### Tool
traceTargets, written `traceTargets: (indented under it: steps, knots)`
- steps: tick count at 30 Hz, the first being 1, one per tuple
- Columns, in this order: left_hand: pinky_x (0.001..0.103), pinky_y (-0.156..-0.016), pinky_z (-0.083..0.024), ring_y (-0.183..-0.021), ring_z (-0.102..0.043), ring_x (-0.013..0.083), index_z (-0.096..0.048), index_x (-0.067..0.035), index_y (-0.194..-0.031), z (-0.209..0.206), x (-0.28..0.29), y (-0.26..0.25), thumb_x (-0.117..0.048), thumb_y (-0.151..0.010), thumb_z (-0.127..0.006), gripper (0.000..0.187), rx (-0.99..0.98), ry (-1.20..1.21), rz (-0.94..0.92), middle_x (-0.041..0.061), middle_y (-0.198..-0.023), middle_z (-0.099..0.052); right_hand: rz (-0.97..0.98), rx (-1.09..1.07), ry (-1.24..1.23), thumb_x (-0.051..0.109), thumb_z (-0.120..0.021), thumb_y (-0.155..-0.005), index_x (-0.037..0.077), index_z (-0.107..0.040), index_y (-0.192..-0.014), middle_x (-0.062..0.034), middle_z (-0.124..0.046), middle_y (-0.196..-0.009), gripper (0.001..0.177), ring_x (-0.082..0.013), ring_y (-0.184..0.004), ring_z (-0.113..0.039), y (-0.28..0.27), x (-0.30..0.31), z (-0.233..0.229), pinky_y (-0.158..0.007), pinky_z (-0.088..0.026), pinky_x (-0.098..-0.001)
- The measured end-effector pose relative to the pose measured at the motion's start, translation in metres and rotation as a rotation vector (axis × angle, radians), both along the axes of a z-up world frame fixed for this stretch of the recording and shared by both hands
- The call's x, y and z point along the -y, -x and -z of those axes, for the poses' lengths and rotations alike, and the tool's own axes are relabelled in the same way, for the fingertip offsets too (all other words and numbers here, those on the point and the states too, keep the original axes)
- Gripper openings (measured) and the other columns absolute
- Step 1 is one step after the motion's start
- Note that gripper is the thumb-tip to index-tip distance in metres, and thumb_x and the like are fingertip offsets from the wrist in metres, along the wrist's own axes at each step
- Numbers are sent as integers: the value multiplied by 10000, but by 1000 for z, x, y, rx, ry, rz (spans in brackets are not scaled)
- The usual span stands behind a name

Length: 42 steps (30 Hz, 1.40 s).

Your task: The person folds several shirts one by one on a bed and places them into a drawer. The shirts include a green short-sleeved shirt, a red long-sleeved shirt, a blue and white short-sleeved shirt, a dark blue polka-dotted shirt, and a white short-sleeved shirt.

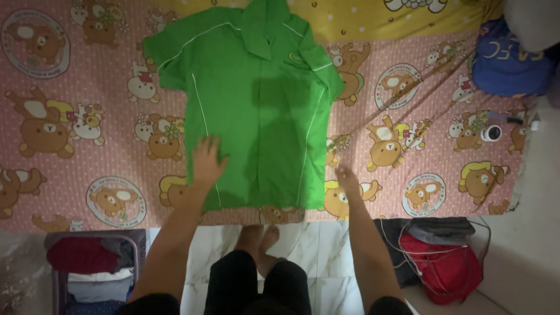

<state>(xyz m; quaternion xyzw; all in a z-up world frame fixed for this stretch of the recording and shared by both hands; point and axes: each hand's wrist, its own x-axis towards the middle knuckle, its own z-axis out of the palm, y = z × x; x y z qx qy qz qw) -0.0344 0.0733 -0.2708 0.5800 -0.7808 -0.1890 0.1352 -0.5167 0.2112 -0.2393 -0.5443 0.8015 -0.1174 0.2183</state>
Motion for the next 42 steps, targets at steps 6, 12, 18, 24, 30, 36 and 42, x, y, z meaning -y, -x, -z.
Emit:
traceTargets:
  steps: [6,12,18,24,30,36,42]
  knots:
    - [778,-1122,-203,-1539,-14,519,-253,-301,-1642,14,126,100,-312,-826,-820,994,270,-311,28,167,-1723,-26,545,824,131,502,-626,-1117,-35,-651,-1204,-127,-632,-958,544,-253,-756,-543,32,143,29,-640,-398,-376]
    - [808,-1073,-296,-1518,109,566,19,-414,-1657,27,177,134,-383,-818,-855,1212,449,-646,-53,121,-1700,228,847,1326,158,529,-674,-1065,-7,-627,-1356,-118,-615,-1057,611,-225,-797,-586,61,261,77,-606,-452,-333]
    - [813,-1022,-338,-1486,120,591,21,-410,-1646,39,182,133,-401,-818,-854,1205,456,-662,-23,134,-1696,222,594,1382,113,107,-680,-976,33,-540,-1420,-134,-653,-1320,471,-272,-1172,-661,60,301,70,-997,-580,-381]
    - [811,-1033,-348,-1513,90,584,-20,-412,-1644,37,182,133,-437,-768,-884,1230,438,-673,-21,119,-1714,187,1056,1329,658,107,-609,-964,166,-491,-1395,-83,-637,-1322,451,-256,-1173,-645,112,259,45,-931,-580,-430]
    - [811,-1025,-343,-1492,90,599,-7,-398,-1641,39,186,134,-436,-785,-872,1218,476,-702,0,137,-1703,201,974,1567,432,234,-684,-1053,120,-560,-1422,-100,-643,-1187,406,-255,-953,-601,101,250,56,-726,-481,-376]
    - [803,-1031,-352,-1498,73,602,3,-396,-1643,41,187,134,-415,-808,-854,1197,476,-716,5,147,-1698,203,696,999,697,113,-728,-957,78,-590,-1295,-50,-679,-1148,366,-174,-997,-645,32,305,-8,-823,-529,-337]
    - [797,-1011,-382,-1504,31,600,-32,-410,-1651,46,185,135,-329,-837,-833,1145,502,-675,-5,143,-1711,160,153,491,496,170,-745,-933,31,-636,-1207,-124,-708,-1066,326,-203,-950,-666,-126,396,-2,-851,-554,-345]
